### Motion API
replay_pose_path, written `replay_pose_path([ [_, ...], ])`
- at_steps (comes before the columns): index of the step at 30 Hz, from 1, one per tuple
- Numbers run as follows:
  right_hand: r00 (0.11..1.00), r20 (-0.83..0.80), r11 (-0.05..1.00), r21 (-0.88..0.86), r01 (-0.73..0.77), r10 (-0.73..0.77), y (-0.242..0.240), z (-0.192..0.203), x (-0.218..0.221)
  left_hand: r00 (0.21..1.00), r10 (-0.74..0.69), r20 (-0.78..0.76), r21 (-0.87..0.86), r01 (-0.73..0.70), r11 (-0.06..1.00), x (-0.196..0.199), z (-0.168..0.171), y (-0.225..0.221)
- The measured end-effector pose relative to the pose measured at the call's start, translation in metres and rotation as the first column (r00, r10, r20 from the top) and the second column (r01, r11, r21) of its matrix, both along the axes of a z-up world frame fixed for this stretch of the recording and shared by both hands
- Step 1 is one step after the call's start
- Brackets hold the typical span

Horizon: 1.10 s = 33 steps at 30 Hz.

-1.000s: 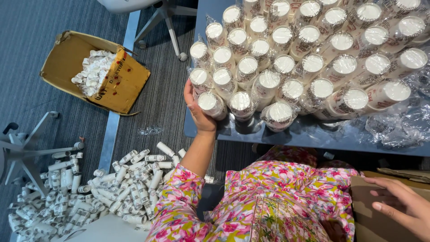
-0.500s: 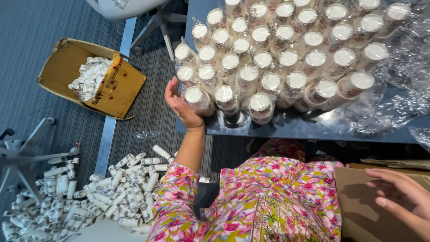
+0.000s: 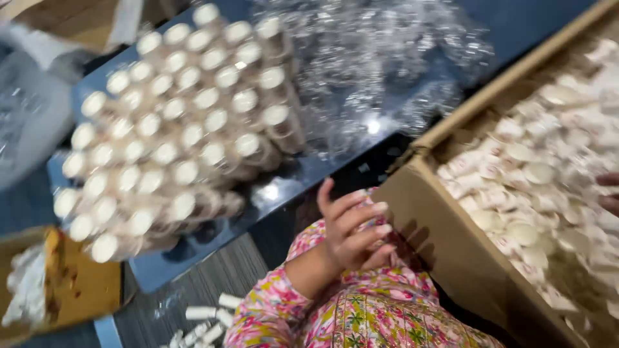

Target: The recorder is stacking paper cups from a large box onto a table, organizing them into neat columns.

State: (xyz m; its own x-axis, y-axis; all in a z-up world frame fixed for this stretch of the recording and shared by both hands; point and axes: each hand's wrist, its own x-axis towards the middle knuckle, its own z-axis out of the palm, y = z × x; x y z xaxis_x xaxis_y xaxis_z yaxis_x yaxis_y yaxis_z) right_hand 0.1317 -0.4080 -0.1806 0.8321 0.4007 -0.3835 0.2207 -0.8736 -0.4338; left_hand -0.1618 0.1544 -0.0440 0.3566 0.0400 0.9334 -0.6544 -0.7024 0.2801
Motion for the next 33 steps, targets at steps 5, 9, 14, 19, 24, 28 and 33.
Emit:
replay_pose_path([
  [5, 0.955, -0.065, 0.957, -0.050, 0.287, -0.290, 0.037, 0.102, -0.080, 0.892, -0.400, -0.210, -0.126, 0.381, 0.916, 0.099, 0.044, -0.112],
  [9, 0.944, -0.067, 0.946, 0.004, 0.323, -0.322, 0.089, 0.076, -0.093, 0.657, -0.402, -0.637, -0.253, 0.315, 0.915, 0.155, 0.048, -0.154],
  [14, 0.992, 0.068, 0.984, -0.154, -0.092, 0.104, 0.130, 0.035, -0.121, 0.464, -0.126, -0.877, -0.024, 0.220, 0.975, 0.155, 0.047, -0.149],
  [19, 0.921, 0.386, 0.998, 0.040, 0.049, -0.061, 0.169, 0.044, -0.075, 0.507, -0.078, -0.859, 0.008, 0.164, 0.986, 0.152, 0.041, -0.149],
  [24, 0.913, 0.391, 0.991, -0.017, 0.136, -0.119, 0.183, 0.021, -0.053, 0.430, -0.118, -0.895, -0.027, 0.212, 0.977, 0.153, 0.041, -0.146],
  [28, 0.958, 0.272, 0.989, -0.090, 0.119, -0.091, 0.186, 0.028, -0.081, 0.503, -0.121, -0.856, 0.015, 0.257, 0.966, 0.153, 0.034, -0.146],
  [33, 0.825, 0.562, 0.998, 0.045, 0.044, -0.061, 0.193, 0.037, -0.082, 0.515, -0.130, -0.847, 0.010, 0.260, 0.966, 0.152, 0.036, -0.147],
])
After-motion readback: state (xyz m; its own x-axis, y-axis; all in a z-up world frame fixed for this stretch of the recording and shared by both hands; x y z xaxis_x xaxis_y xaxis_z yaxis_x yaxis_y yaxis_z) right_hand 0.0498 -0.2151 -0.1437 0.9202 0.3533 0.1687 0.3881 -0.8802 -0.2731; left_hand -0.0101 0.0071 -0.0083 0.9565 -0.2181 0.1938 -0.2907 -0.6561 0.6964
